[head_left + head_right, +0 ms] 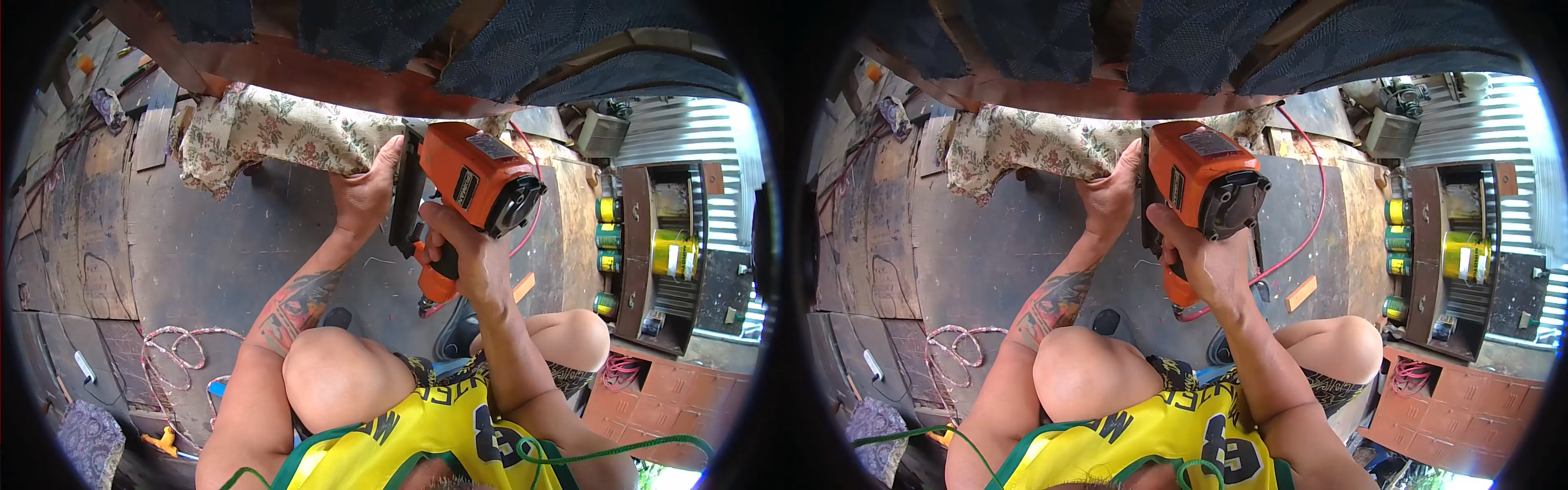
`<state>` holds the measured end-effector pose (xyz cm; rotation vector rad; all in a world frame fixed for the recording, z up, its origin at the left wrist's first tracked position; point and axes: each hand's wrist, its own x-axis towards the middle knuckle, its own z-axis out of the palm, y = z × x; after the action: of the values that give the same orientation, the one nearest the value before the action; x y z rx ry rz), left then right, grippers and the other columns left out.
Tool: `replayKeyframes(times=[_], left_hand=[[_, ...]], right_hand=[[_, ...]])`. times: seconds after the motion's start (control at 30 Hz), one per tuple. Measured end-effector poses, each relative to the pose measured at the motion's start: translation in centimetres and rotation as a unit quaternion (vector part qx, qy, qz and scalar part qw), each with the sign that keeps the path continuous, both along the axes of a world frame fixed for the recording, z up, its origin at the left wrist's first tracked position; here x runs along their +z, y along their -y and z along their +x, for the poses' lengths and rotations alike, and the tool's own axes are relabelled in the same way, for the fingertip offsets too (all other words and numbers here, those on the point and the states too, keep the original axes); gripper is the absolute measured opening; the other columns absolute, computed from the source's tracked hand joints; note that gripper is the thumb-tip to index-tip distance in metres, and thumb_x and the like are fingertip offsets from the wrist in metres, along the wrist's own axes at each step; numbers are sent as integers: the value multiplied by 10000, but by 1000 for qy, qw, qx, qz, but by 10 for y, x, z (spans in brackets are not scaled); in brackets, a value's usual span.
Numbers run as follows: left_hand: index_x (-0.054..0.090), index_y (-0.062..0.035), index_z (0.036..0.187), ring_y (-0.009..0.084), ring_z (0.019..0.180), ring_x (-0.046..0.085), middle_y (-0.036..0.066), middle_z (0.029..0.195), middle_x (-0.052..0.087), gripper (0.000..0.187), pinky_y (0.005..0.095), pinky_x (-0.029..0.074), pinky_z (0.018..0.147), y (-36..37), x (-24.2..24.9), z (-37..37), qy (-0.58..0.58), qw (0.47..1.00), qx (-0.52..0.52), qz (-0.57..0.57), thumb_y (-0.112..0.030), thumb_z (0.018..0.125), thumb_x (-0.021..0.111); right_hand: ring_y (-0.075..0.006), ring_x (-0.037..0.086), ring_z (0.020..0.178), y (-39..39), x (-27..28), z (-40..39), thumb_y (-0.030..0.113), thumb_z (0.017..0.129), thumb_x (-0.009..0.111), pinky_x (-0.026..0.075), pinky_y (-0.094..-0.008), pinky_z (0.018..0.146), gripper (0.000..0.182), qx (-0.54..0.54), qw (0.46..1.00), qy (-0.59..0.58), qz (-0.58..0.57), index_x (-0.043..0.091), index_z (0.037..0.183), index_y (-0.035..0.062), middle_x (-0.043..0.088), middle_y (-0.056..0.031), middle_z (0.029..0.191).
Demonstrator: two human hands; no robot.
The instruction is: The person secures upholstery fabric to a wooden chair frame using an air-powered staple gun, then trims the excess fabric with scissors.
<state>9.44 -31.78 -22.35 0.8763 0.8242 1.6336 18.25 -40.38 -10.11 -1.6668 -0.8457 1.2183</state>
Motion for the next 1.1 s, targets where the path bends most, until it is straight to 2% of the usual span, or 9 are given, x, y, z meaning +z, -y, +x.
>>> replayKeyframes(times=[0.2,0.5,0.63,1.1], left_hand=[[706,27,1078,97,883,659,22,1002,724,131,260,533,805,0,-8,-2,-5,1000,-14,10,-41,966,702],[719,23,1064,101,872,681,29,989,740,125,267,540,782,-3,-16,-2,-30,999,-18,7,-41,957,714],[720,22,1063,103,869,683,29,988,740,123,269,542,785,-1,-14,-2,3,1000,-23,-5,-35,954,715],[715,-2,1058,120,844,701,48,967,754,149,282,546,761,-4,-22,1,5,1000,-20,-10,-52,925,758]], right_hand=[[-124,573,496,-7,4,-5,122,876,736,475,-295,494,146,0,1000,1,-2,655,915,8,597,-31,610],[-129,561,484,-8,18,-10,133,906,734,472,-300,487,159,-2,1000,20,-18,642,857,13,573,-27,594],[-128,559,483,-8,19,-14,143,909,742,471,-298,487,170,-19,999,26,-21,643,847,20,572,-26,594],[-123,534,483,-11,18,-20,148,947,701,463,-304,478,143,-17,998,43,-31,644,953,17,554,-22,605]])
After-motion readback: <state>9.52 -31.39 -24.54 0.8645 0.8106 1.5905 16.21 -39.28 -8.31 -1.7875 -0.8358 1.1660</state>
